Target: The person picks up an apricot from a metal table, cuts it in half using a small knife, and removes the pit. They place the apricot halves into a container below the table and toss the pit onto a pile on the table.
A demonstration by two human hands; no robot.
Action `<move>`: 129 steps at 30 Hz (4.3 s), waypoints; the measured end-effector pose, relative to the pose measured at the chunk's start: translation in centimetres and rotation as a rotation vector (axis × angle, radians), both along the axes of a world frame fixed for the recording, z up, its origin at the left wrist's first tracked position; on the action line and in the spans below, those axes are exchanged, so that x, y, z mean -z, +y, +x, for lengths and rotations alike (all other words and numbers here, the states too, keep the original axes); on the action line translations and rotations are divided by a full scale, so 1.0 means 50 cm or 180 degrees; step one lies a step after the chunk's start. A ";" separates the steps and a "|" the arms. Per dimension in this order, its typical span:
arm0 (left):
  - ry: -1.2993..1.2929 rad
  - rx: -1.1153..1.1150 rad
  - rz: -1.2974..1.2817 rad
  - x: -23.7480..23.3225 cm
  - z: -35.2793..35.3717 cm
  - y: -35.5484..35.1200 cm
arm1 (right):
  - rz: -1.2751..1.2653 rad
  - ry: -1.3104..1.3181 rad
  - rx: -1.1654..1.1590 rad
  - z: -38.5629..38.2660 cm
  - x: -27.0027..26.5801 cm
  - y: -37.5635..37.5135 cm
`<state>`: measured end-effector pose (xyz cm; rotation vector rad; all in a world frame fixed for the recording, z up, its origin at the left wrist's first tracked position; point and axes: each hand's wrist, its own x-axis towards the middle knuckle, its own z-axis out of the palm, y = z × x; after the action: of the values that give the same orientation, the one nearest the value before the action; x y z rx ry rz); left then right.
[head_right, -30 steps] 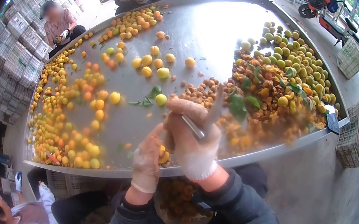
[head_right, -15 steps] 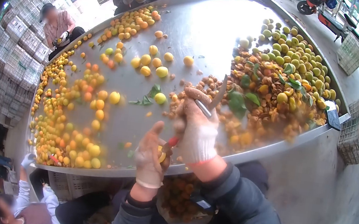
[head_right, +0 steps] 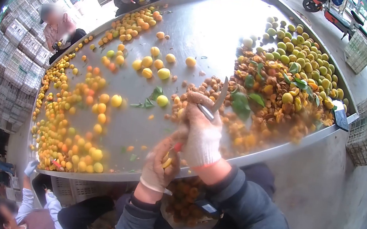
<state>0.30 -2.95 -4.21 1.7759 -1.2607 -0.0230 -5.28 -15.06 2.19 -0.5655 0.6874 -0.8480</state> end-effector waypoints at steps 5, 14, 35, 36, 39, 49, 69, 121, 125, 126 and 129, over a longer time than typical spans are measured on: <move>0.0459 0.0216 0.0537 -0.014 -0.008 0.005 | 0.0191 -0.0248 -0.0161 -0.006 0.023 -0.009; 0.2142 -0.0049 -0.0363 -0.017 -0.019 -0.019 | 0.0119 -0.0126 -0.0159 -0.011 0.010 -0.002; 0.4430 -0.0157 -0.0864 -0.072 0.020 0.011 | -0.3844 0.0948 -0.1649 -0.020 0.045 0.028; 0.4416 -0.0385 -0.1053 -0.080 0.013 0.004 | -0.4222 0.1075 -0.1605 -0.021 0.044 0.038; 0.4629 -0.0002 -0.1150 -0.036 0.039 0.022 | -0.4793 0.1439 -0.1689 -0.026 0.032 0.062; 0.4528 -0.0521 -0.0855 -0.011 0.059 0.033 | -0.5039 0.2238 -0.2144 -0.021 0.040 0.078; 0.3949 -0.0090 -0.0744 -0.072 0.069 0.057 | -0.3569 0.1302 -0.0873 -0.020 0.043 -0.007; 0.4719 0.0476 -0.1374 -0.085 0.173 0.037 | -0.2699 0.1198 -0.1808 -0.053 0.026 -0.015; 0.5463 0.1144 -0.1548 -0.037 0.126 0.052 | -0.3157 0.1140 -0.2151 -0.055 0.033 0.010; 0.5047 0.0822 -0.1416 -0.034 0.110 0.049 | -0.3241 0.1236 -0.2261 -0.055 0.026 0.015; 0.4421 0.0212 -0.1292 -0.034 0.074 0.027 | -0.3499 0.1370 -0.2235 -0.052 0.032 0.020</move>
<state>4.02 -1.63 -2.51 0.9276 -0.2430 -0.8236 -7.87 -14.08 0.57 -1.8915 0.2917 -0.3622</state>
